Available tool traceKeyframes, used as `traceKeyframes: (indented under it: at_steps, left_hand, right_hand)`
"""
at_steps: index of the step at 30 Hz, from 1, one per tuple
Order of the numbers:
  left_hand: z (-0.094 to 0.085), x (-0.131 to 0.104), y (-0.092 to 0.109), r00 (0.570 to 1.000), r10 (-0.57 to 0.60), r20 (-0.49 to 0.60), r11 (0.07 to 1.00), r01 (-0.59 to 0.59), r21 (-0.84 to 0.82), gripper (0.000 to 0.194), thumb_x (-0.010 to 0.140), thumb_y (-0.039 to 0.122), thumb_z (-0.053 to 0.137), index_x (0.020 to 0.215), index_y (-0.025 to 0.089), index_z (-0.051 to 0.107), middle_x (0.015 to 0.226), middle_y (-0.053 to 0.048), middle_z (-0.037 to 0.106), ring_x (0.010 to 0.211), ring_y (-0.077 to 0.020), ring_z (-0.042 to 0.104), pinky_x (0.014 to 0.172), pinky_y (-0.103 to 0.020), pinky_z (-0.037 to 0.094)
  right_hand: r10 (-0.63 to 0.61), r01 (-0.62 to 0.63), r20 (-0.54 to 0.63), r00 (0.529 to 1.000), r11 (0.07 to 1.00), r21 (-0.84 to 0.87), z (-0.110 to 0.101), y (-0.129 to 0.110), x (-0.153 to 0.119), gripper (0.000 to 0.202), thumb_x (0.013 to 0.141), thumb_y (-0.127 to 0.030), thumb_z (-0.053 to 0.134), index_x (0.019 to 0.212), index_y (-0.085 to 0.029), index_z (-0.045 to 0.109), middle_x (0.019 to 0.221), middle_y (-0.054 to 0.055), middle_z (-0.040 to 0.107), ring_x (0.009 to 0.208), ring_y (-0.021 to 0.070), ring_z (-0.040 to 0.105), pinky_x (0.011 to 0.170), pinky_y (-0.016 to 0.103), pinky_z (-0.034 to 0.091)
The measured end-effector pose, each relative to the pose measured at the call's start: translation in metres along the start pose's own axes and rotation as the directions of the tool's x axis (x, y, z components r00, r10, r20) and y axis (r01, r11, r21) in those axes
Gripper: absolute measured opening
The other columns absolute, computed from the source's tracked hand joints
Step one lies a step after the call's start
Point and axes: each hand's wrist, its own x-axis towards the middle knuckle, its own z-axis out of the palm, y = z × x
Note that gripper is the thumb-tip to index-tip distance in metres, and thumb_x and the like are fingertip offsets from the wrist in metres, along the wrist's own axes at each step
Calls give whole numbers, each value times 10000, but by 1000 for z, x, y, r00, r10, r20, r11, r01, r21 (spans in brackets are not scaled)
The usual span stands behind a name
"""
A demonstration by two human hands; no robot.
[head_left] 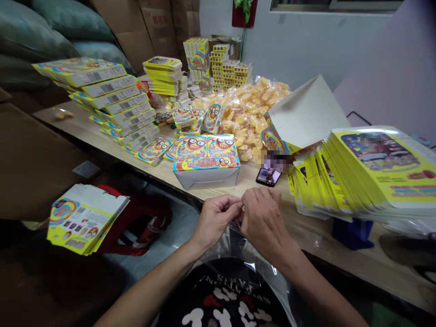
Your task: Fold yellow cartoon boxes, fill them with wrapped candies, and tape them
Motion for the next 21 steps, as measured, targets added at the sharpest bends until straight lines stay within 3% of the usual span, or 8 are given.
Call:
traceKeyframes:
  at_steps: [3, 6, 9, 16, 21]
  left_hand:
    - [-2, 0, -4, 1000, -18, -15, 999, 17, -45, 263, 833, 367, 770, 880, 109, 779, 707, -47, 723, 621, -115, 625, 610, -201, 505]
    - [-6, 1, -6, 999, -35, 38, 997, 38, -72, 275, 874, 360, 734, 987, 113, 774, 799, -70, 753, 690, -125, 664, 652, -200, 526]
    - [-8, 1, -5, 996, -25, 81, 998, 30, -63, 278, 892, 345, 712, 1027, 110, 773, 815, -70, 747, 689, -113, 649, 658, -194, 526]
    - [-3, -3, 0, 999, 6, 37, 1000, -7, 12, 249, 851, 344, 753, 914, 106, 792, 758, -46, 727, 645, -101, 617, 635, -192, 521]
    - [-8, -8, -1, 997, 70, 41, 995, -72, 64, 214, 872, 323, 736, 891, 114, 781, 707, -42, 729, 636, -106, 641, 625, -185, 515]
  right_hand:
    - [65, -58, -48, 997, 989, 135, 2, 6, -1, 168, 900, -69, 423, 834, -207, 493, 803, 54, 587, 814, 228, 513, 804, 389, 334]
    - [100, -91, -22, 995, 961, 263, -1, 12, -2, 115, 932, -104, 454, 917, -201, 512, 864, 41, 613, 854, 216, 546, 802, 373, 342]
    - [42, -48, 33, 999, 979, 196, -5, 12, -2, 72, 941, -137, 487, 958, -190, 533, 937, 63, 622, 918, 241, 540, 844, 405, 333]
    - [-33, 29, 74, 997, 998, 48, -9, -1, -1, 195, 875, -31, 421, 818, -198, 503, 802, 57, 564, 803, 233, 489, 816, 418, 339]
    - [46, -54, 44, 998, 978, 200, -1, 15, -4, 150, 881, -88, 418, 818, -208, 482, 783, 53, 572, 786, 232, 519, 765, 399, 356]
